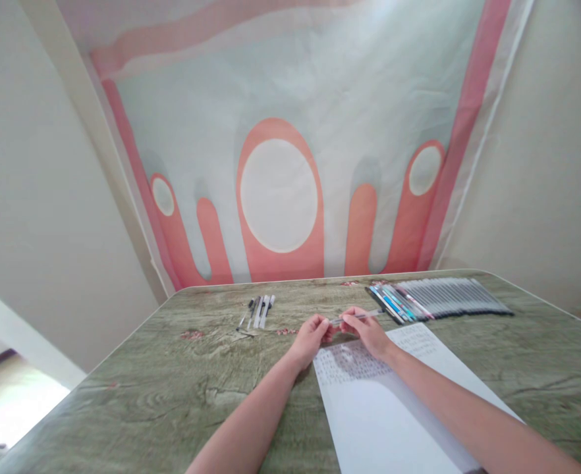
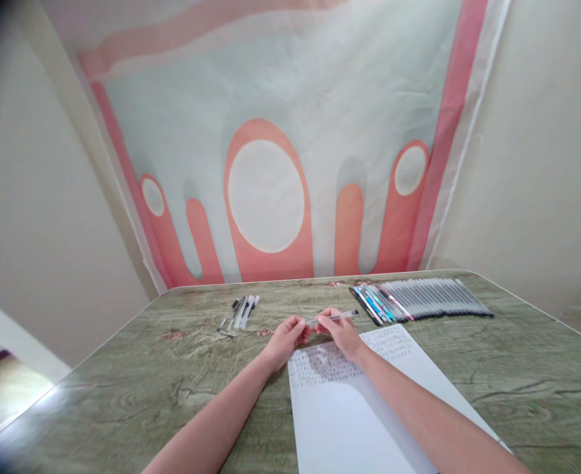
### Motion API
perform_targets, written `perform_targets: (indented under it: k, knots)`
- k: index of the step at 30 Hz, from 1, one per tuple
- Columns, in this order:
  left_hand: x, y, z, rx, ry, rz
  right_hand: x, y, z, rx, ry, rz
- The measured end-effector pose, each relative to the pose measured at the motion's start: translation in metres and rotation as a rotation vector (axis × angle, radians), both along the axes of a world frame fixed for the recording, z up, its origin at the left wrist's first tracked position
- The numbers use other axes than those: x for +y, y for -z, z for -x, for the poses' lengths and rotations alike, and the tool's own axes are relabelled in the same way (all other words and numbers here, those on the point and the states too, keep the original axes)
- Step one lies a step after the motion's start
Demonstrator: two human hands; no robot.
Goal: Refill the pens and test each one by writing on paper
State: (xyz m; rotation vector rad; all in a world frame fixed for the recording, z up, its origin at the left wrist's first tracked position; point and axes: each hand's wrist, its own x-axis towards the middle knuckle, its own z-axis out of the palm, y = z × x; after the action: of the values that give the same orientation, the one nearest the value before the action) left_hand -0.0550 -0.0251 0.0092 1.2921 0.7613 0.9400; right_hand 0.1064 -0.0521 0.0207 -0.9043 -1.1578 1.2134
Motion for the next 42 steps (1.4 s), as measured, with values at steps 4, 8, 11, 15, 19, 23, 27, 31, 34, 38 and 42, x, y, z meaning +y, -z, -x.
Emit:
perform_targets:
  k: [4,8,11,15,19,23,27,31,34,38,42]
  knots:
    - [0.001,-0.001,-0.003,-0.054,-0.009,0.085,0.004,0.003,0.0,0.073,0.022,0.052]
    - [0.002,0.0,-0.004,-0.087,-0.049,0.112,0.007,0.004,-0.001,0.093,0.065,0.04]
    - [0.001,0.001,-0.004,-0.096,-0.053,0.108,0.007,0.004,-0.002,0.081,0.059,0.026]
    - [-0.001,0.0,-0.004,-0.092,-0.042,0.105,0.005,0.003,-0.002,-0.034,0.093,0.005]
    - [-0.002,-0.001,-0.002,-0.105,-0.018,0.111,0.003,-0.001,-0.003,-0.216,0.143,-0.082]
    - [0.0,-0.001,0.001,-0.115,0.018,0.129,0.0,-0.006,-0.004,-0.338,0.159,-0.156]
    - [0.001,0.0,0.0,-0.119,0.011,0.149,-0.002,-0.009,-0.003,-0.389,0.193,-0.172]
    - [0.001,0.0,-0.002,-0.136,-0.041,0.16,0.0,-0.005,-0.005,-0.452,0.383,-0.236]
    - [0.002,0.0,-0.002,-0.154,-0.079,0.186,0.006,0.004,-0.01,-0.557,0.447,-0.314]
    - [0.004,0.0,-0.001,-0.188,-0.087,0.223,0.016,0.021,-0.016,-0.685,0.448,-0.312]
    - [0.003,-0.001,-0.001,-0.187,-0.093,0.237,0.021,0.032,-0.018,-0.703,0.422,-0.275]
